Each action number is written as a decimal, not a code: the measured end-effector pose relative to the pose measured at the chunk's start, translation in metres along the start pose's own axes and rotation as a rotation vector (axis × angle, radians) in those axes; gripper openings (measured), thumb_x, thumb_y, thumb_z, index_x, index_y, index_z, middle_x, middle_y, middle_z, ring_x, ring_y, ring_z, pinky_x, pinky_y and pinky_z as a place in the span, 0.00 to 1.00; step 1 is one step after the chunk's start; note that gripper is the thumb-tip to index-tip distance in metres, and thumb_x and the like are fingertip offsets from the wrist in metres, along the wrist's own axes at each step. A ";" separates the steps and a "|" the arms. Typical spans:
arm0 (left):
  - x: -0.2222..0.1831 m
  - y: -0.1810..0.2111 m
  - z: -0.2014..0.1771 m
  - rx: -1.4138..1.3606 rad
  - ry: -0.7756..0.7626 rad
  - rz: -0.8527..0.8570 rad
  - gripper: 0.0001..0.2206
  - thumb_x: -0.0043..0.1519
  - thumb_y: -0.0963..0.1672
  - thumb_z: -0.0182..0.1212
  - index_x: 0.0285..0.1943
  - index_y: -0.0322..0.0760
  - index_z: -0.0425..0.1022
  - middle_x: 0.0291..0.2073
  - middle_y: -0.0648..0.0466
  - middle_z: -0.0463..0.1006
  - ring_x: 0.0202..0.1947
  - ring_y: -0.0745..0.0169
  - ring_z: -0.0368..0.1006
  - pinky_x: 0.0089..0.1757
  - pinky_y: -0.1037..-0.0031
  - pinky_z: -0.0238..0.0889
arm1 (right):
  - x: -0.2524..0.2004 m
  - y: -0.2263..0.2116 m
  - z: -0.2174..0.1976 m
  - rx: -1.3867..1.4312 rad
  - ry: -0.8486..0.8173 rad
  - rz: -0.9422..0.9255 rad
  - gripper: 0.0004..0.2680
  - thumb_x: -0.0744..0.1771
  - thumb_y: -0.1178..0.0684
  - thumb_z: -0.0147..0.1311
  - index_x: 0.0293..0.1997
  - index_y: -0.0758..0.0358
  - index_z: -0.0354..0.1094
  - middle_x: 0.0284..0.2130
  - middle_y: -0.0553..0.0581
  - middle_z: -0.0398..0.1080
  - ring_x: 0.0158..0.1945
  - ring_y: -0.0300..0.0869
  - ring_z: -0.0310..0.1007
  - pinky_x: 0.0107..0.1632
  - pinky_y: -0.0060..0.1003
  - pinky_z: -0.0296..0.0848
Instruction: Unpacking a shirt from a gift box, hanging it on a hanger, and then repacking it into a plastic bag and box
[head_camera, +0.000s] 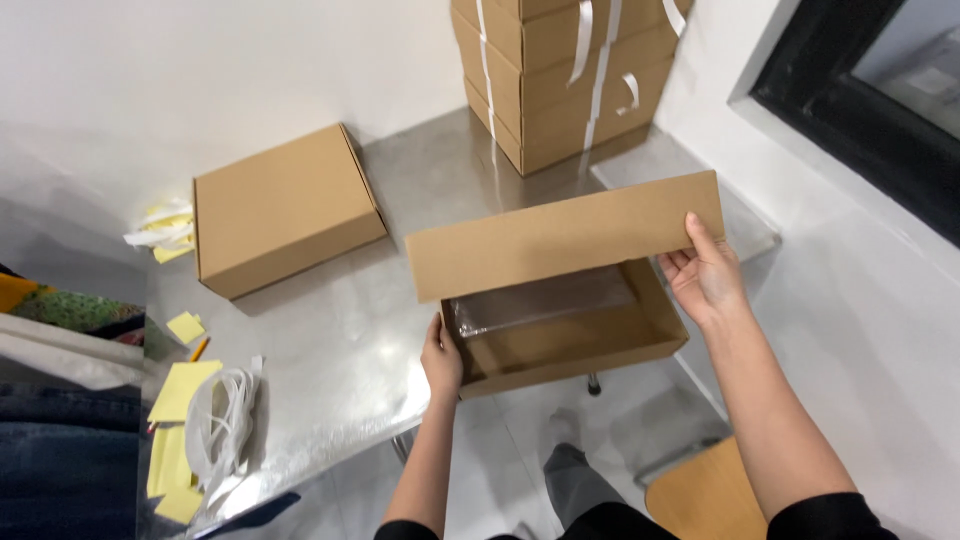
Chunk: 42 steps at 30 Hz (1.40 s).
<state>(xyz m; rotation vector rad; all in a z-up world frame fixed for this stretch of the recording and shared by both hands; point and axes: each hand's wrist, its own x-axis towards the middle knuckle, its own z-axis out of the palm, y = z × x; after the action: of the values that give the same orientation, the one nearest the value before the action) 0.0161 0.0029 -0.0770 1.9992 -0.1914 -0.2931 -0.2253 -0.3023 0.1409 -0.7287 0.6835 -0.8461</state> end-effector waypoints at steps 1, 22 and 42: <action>0.003 0.010 -0.001 -0.004 0.010 0.007 0.20 0.74 0.45 0.49 0.76 0.43 0.70 0.66 0.45 0.77 0.68 0.42 0.71 0.64 0.52 0.65 | 0.010 -0.003 0.013 0.003 -0.012 -0.004 0.07 0.68 0.46 0.68 0.44 0.47 0.73 0.39 0.48 0.80 0.44 0.41 0.84 0.50 0.33 0.84; 0.079 0.040 0.011 0.795 0.070 0.632 0.36 0.63 0.42 0.61 0.82 0.35 0.52 0.78 0.35 0.56 0.68 0.30 0.64 0.49 0.50 0.73 | 0.292 0.042 0.141 -0.492 -0.443 -0.129 0.23 0.73 0.41 0.50 0.80 0.41 0.47 0.81 0.56 0.33 0.80 0.58 0.51 0.70 0.57 0.73; 0.127 -0.008 0.126 1.265 0.249 0.577 0.42 0.67 0.39 0.55 0.87 0.68 0.38 0.37 0.47 0.70 0.33 0.50 0.76 0.34 0.65 0.75 | 0.218 0.144 -0.024 -2.087 -0.794 0.198 0.51 0.59 0.49 0.78 0.84 0.30 0.28 0.77 0.82 0.39 0.74 0.80 0.52 0.72 0.66 0.60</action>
<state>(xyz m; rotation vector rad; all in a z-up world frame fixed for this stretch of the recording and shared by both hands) 0.1011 -0.1362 -0.1514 3.0241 -0.9493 0.6106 -0.0788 -0.4256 -0.0381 -2.5599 0.6786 0.7470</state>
